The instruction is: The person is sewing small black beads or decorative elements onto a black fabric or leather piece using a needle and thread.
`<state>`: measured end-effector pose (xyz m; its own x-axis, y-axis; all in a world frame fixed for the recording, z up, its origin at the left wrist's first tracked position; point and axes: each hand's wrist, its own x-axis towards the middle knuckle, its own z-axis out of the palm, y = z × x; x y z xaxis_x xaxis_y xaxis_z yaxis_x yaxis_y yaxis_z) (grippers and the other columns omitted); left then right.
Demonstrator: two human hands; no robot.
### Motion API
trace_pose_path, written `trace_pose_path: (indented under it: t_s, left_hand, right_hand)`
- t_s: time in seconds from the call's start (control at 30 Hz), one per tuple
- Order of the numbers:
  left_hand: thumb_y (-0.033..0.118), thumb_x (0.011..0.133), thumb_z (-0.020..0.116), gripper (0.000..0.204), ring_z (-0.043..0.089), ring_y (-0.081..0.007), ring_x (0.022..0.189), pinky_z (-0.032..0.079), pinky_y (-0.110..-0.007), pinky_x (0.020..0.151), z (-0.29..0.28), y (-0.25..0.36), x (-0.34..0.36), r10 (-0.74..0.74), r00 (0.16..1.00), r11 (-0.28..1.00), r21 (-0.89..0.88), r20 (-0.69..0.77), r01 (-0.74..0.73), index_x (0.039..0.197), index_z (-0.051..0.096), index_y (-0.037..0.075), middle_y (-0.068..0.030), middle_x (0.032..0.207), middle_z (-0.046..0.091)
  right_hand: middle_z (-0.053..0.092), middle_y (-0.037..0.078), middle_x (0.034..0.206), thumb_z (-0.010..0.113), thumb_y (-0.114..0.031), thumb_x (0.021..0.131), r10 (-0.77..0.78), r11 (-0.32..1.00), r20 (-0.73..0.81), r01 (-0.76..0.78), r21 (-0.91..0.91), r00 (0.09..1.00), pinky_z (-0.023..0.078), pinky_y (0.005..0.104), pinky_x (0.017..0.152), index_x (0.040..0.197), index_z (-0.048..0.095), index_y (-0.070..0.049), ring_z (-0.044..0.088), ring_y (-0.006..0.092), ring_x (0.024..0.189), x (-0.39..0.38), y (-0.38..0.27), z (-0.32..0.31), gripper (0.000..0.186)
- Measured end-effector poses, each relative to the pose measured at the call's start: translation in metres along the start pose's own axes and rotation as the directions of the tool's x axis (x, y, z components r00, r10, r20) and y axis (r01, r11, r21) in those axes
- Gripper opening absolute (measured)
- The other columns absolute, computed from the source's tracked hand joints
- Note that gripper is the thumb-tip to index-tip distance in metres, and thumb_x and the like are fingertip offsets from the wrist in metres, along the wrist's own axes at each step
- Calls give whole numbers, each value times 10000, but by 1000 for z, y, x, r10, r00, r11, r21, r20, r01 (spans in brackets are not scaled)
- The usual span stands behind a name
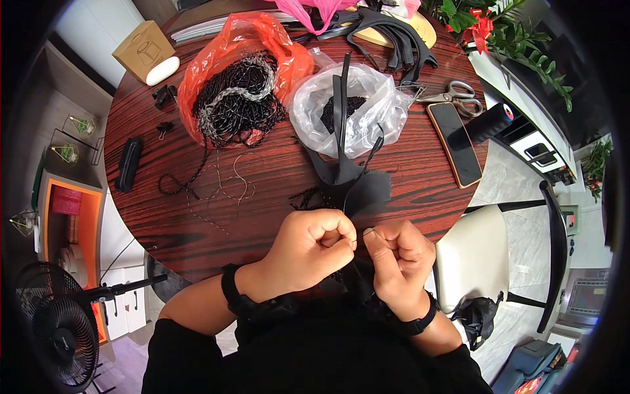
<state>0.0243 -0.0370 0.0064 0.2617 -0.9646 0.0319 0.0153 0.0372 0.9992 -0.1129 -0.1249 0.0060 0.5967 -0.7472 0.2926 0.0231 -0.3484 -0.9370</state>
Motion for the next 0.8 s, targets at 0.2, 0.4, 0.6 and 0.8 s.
trace_pose_path:
  t_s: [0.2, 0.4, 0.6, 0.8]
  left_hand:
    - [-48, 769, 520, 79, 399, 12, 516, 290, -182, 454, -3, -4, 1, -44, 999, 998, -31, 29, 45, 734, 556, 13, 39, 616, 519]
    - [-31, 786, 523, 69, 415, 12, 556, 304, -172, 483, -6, -14, 1, -53, 993, 995, -79, 105, 61, 744, 550, 16, 35, 647, 523]
    - [12, 822, 555, 50, 409, 10, 555, 311, -167, 496, -7, -5, 6, -91, 992, 971, -212, 85, 107, 774, 564, 19, 48, 648, 511]
    - [51, 840, 590, 50, 405, 17, 559, 310, -165, 487, -8, 4, 3, -50, 993, 996, -73, 104, 58, 802, 582, 19, 60, 655, 516]
  right_hand:
    - [485, -44, 575, 591, 33, 813, 78, 988, 15, -79, 132, 997, 308, 168, 459, 724, 526, -8, 391, -3, 530, 0, 3, 3, 118]
    - [504, -47, 631, 574, 9, 827, 241, 908, 25, -234, 348, 970, 308, 172, 507, 774, 532, -26, 393, 13, 556, 9, -2, 0, 76]
    - [475, -56, 616, 568, -70, 850, 321, 756, 248, -405, 514, 914, 315, 177, 530, 874, 529, -25, 409, 28, 564, 17, 5, -26, 64]
    - [457, -58, 618, 560, -116, 874, 344, 802, 482, -519, 296, 806, 302, 174, 535, 886, 512, -22, 384, 22, 573, 22, -8, -31, 106]
